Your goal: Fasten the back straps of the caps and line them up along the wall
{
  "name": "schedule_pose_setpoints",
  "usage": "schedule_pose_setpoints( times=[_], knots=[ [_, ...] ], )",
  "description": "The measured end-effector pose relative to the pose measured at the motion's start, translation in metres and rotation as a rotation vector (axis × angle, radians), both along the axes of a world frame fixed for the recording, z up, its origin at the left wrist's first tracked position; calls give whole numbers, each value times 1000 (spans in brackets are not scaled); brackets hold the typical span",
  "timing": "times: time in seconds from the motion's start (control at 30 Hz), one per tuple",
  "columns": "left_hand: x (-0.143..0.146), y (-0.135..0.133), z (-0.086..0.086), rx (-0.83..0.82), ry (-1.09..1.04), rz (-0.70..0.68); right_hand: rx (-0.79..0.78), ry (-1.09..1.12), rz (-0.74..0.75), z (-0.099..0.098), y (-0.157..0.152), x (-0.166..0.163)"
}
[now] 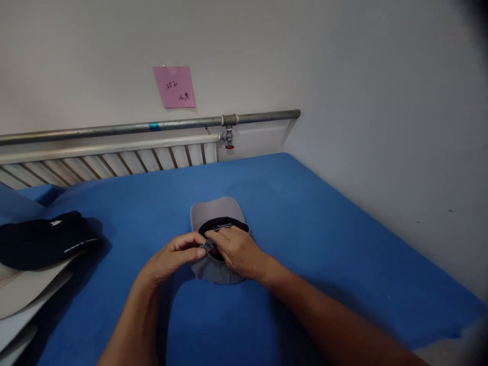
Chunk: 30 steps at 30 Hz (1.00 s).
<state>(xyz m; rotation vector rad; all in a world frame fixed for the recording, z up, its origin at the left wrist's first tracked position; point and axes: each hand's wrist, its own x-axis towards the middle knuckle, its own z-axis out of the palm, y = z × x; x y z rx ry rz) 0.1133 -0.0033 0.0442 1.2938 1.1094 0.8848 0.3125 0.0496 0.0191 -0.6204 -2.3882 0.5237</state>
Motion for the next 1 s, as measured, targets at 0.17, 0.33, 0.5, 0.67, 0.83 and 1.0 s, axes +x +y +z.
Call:
schedule_pose_setpoints(
  times=[0.17, 0.33, 0.5, 0.67, 0.83, 1.0],
  knots=[
    [-1, 2, -3, -54, -31, 42, -339, 148, 127, 7, -3, -2],
    [-1, 3, -3, -37, 16, 42, -1038, 231, 58, 12, 2, -3],
    [0, 4, -4, -37, 34, 34, -1124, 258, 19, 10, 5, -5],
    [-1, 5, -7, 23, 5, 75, -1163, 429, -41, 8, 10, -3],
    [-5, 6, -12, 24, -59, 98, -1301, 560, 20, 6, 14, -2],
    [-5, 7, -13, 18, -134, 83, -1325, 583, 19, 5, 13, -3]
  ],
)
